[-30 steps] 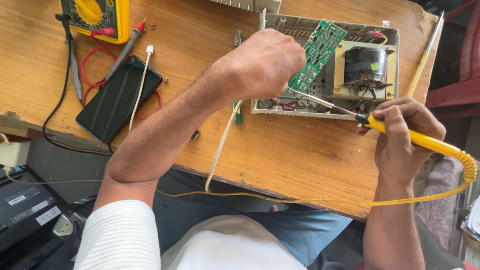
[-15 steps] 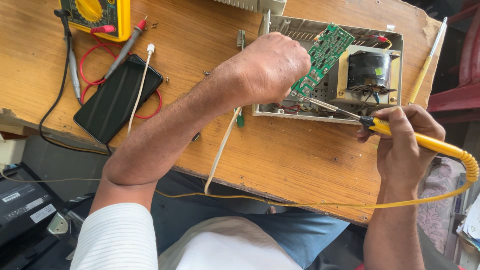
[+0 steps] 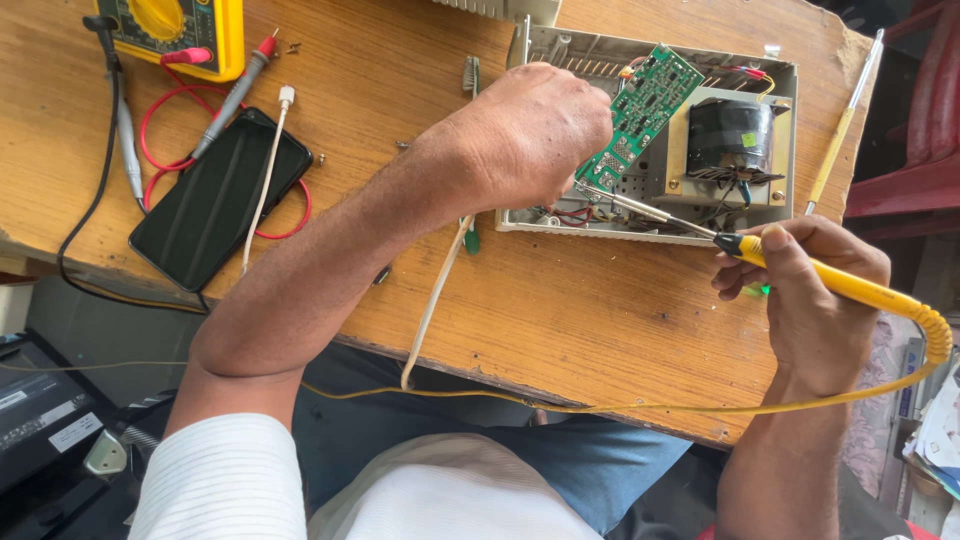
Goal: The person uses a soldering iron to apply solder to multiple points on a green circuit board held in the left hand. The board is positioned over an open electronic device housing on a wooden workbench. The person repeatedly heats and solders different joints on the board throughout the clip.
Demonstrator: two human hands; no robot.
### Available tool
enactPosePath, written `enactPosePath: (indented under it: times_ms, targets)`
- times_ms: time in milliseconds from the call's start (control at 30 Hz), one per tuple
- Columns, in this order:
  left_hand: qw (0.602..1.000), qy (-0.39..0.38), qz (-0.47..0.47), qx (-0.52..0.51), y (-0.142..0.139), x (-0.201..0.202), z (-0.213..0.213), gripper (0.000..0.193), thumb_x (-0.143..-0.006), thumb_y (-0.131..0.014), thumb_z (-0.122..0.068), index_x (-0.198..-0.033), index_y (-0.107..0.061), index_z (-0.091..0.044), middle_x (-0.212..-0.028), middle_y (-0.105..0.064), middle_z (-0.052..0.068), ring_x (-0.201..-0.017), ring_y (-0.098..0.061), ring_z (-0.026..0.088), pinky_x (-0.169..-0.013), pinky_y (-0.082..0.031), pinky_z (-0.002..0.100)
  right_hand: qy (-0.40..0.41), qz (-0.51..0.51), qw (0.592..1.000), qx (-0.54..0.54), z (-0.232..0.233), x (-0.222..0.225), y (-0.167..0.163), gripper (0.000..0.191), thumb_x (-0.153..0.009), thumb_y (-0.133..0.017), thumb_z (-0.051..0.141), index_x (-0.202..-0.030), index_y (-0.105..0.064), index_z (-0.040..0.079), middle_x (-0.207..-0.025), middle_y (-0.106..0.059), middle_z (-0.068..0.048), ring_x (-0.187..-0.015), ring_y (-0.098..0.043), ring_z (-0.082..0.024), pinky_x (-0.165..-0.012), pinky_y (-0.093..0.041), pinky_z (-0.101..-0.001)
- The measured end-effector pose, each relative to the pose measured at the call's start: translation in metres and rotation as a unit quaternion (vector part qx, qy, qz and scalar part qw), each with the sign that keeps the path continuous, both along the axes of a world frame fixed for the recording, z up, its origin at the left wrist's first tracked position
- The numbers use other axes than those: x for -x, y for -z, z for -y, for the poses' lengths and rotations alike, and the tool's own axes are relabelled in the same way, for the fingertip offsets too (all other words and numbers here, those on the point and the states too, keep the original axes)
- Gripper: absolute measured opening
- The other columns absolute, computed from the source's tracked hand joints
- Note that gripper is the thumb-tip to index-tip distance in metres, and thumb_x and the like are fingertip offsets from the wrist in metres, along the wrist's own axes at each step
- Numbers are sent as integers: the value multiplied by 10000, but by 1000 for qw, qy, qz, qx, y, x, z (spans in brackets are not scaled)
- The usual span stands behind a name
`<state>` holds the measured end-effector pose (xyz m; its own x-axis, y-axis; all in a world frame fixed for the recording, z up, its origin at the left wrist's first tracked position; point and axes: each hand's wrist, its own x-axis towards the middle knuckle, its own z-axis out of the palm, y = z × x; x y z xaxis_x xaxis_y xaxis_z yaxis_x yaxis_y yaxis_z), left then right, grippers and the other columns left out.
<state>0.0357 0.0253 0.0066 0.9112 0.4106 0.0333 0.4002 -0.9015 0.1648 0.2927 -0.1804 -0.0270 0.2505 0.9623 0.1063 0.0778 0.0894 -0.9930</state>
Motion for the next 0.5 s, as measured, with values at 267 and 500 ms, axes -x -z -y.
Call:
enactPosePath:
  times_ms: [267, 500]
  targets:
    - [1000, 11, 16, -11, -5, 2, 3, 127, -783, -804, -146, -872, -775, -61, -929, -710, 106, -946, -713, 284, -826, -578, 420, 16, 73, 997, -4, 5, 13, -9, 161, -1125, -624, -12, -1025, -663, -132, -885, -718, -196, -717, -722, -210, -694, -630, -307]
    - [1000, 0, -9, 2, 20, -6, -3, 124, -824, -779, -156, -901, -765, -60, -919, -705, 111, -928, -709, 275, -855, -570, 422, 20, 126, 992, -16, 11, 13, -6, 141, -1118, -644, -44, -1022, -672, -144, -871, -715, -184, -727, -721, -206, -716, -625, -291]
